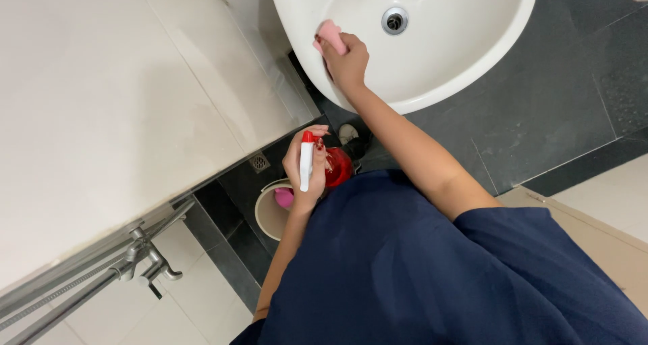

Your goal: The person cleans a bathroom sink by spraying a cleaning solution from a red bottle and wiping the basin and faucet with a pink cloth. The person also wipes the door handle and the surrounding countertop area.

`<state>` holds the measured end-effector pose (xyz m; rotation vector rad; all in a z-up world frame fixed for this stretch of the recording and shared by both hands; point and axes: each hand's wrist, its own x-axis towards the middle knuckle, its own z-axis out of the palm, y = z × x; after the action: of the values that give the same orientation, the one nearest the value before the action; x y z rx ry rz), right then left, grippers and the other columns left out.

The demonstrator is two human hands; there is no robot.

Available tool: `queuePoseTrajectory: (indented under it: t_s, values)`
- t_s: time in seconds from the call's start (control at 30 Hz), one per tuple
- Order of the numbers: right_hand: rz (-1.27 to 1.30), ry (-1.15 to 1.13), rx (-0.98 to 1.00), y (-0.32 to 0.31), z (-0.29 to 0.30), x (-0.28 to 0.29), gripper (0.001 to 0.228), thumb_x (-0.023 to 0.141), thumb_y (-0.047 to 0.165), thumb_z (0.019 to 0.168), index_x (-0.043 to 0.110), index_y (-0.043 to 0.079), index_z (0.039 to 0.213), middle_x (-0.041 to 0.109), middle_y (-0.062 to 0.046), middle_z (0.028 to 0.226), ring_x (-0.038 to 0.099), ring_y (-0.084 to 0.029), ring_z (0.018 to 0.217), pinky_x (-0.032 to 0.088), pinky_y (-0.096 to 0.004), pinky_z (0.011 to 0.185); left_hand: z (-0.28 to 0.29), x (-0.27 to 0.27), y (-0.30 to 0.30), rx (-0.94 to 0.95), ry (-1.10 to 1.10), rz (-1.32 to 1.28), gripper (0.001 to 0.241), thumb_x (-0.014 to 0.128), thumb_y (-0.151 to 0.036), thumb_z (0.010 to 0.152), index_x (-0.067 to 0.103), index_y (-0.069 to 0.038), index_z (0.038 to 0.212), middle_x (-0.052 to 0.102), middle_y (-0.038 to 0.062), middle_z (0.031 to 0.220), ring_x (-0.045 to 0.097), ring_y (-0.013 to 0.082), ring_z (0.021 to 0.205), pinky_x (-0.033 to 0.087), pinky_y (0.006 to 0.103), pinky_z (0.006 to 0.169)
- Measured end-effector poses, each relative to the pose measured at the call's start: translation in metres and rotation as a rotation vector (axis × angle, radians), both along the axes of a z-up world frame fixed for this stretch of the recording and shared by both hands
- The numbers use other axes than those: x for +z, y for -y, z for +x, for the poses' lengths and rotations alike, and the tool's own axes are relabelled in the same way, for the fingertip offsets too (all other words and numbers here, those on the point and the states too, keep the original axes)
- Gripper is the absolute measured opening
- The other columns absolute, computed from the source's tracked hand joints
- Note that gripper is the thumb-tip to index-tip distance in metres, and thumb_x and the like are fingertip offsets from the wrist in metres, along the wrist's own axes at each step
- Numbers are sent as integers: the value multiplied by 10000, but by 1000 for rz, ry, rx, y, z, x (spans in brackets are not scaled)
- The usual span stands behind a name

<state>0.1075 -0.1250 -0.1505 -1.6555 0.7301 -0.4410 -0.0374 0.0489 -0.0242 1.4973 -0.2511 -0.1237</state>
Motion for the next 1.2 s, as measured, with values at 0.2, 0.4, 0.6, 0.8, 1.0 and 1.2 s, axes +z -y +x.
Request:
queuePoseTrajectory:
  t_s: [0.2, 0.4, 0.6, 0.8, 1.0, 1.2]
  values:
    - [-231, 125, 46, 8, 4, -28, 233, 840, 146, 815, 737, -22, 937, 747, -112, 849, 710, -190, 745, 572, -329, 713, -2, -5, 1, -17, -82, -14, 290, 621, -250, 1074, 616, 16, 1186, 686, 140, 1245, 622, 69, 779, 527, 219, 641]
    - [-346, 247, 147, 0, -10, 12, 155, 767, 66, 835, 705, -21, 947, 694, -147, 944, 706, -285, 833, 554, -355, 765, 1, 2, 3, -29, -81, -16, 289, 610, -258, 1077, 620, 12, 1180, 689, 135, 1236, 608, 59, 712, 513, 213, 627]
    - [-454, 330, 61, 7, 16, -5, 193, 756, 119, 894, 656, -28, 968, 666, -146, 912, 666, -304, 800, 542, -376, 752, 2, 1, 7, -34, -35, 3, 287, 602, -246, 1078, 623, 20, 1184, 699, 140, 1225, 606, 59, 707, 510, 218, 643]
    - [29, 154, 30, 30, -22, 1, 285, 575, 239, 1025, 736, 37, 1145, 717, -54, 810, 607, -146, 656, 485, -384, 600, 0, 1, 2, -9, -110, -81, 277, 592, -228, 1087, 616, 32, 1179, 684, 146, 1236, 587, 66, 685, 503, 224, 639]
    - [-643, 275, 685, 8, -76, 58, 662, 658, 228, 1006, 433, 3, 1586, 392, -236, 1651, 294, -410, 1550, 282, -667, 1201, 4, 0, -5, -14, -81, -48, 297, 589, -237, 1079, 605, 35, 1199, 680, 144, 1238, 583, 62, 696, 511, 219, 632]
    - [-825, 70, 824, -10, -8, 45, 687, 662, 367, 1020, 382, 218, 1630, 121, -118, 1723, -9, -404, 1579, 110, -705, 1220, 2, 1, -4, -5, -89, -49, 286, 592, -229, 1082, 600, 34, 1193, 673, 151, 1249, 595, 66, 715, 512, 220, 642]
